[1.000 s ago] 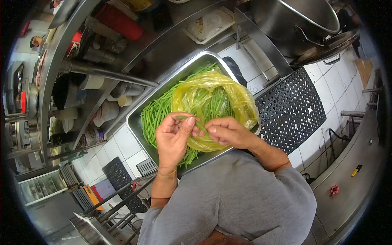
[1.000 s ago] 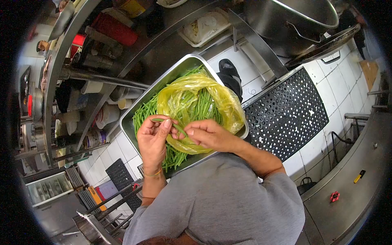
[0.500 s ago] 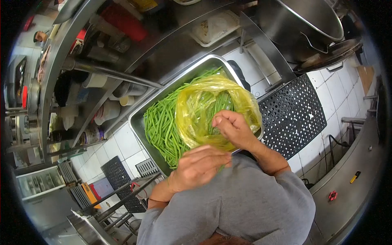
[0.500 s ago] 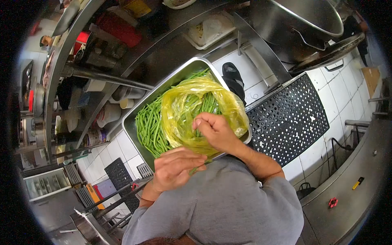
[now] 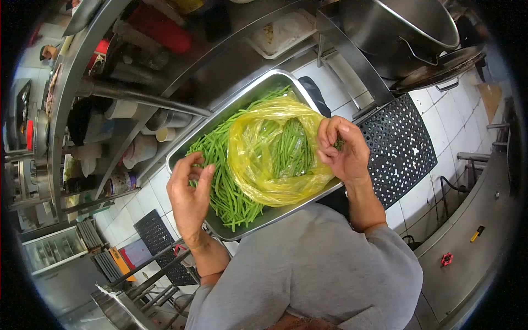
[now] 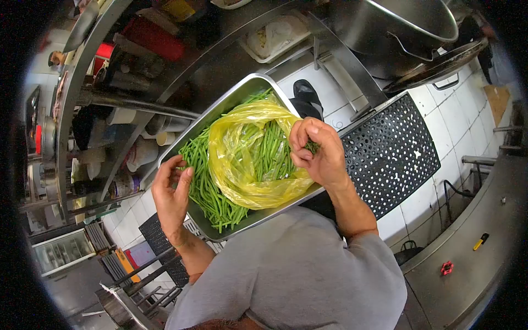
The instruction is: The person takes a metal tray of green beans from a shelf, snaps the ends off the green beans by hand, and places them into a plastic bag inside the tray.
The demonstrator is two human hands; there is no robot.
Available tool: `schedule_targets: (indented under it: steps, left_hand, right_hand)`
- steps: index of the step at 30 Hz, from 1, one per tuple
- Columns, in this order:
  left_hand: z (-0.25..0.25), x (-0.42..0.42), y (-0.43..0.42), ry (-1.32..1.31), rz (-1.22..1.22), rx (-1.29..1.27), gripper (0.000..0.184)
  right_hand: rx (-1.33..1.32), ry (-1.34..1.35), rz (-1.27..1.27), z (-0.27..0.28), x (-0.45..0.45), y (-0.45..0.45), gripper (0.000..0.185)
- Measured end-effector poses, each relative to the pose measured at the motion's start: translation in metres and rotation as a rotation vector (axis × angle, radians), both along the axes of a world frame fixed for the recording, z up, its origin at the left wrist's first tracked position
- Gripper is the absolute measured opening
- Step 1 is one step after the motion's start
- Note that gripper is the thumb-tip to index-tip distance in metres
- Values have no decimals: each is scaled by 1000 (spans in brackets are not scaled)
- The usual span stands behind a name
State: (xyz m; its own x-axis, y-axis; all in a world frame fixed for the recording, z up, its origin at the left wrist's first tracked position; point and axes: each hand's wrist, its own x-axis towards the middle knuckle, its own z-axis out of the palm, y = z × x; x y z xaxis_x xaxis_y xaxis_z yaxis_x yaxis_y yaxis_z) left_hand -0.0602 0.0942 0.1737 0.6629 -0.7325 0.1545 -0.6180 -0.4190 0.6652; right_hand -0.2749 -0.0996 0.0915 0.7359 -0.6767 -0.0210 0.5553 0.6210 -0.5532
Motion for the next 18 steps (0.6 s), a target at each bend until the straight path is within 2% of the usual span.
schedule_targets:
  steps: [2,3,5,8,9,11,14,18]
  left_hand:
    - [10,-10,-20,1,-226,23,18]
    - [6,-15,-33,-1,-223,19,18]
    - [-5,-27,-62,-22,-574,125,18]
    - [-40,-41,-95,-146,-721,182,17]
    - [-52,-43,-103,-145,-727,182,17]
    - [-70,-46,-115,-403,-692,305,18]
    - [-78,-47,-122,-489,-691,213,9]
    - [-56,-46,-107,-415,-779,180,10]
  right_hand:
    - [-28,15,3,-1,0,0,26]
    - [-53,26,1,-1,1,0,29]
    - [-90,51,-7,2,1,3,30]
    - [-142,116,-27,2,-4,8,31]
    - [-162,153,-28,2,-6,10,32]
    - [-153,149,-29,0,-10,12,32]
    - [-142,139,-32,-4,-14,12,32]
    - [-130,146,-35,-5,-17,10,32]
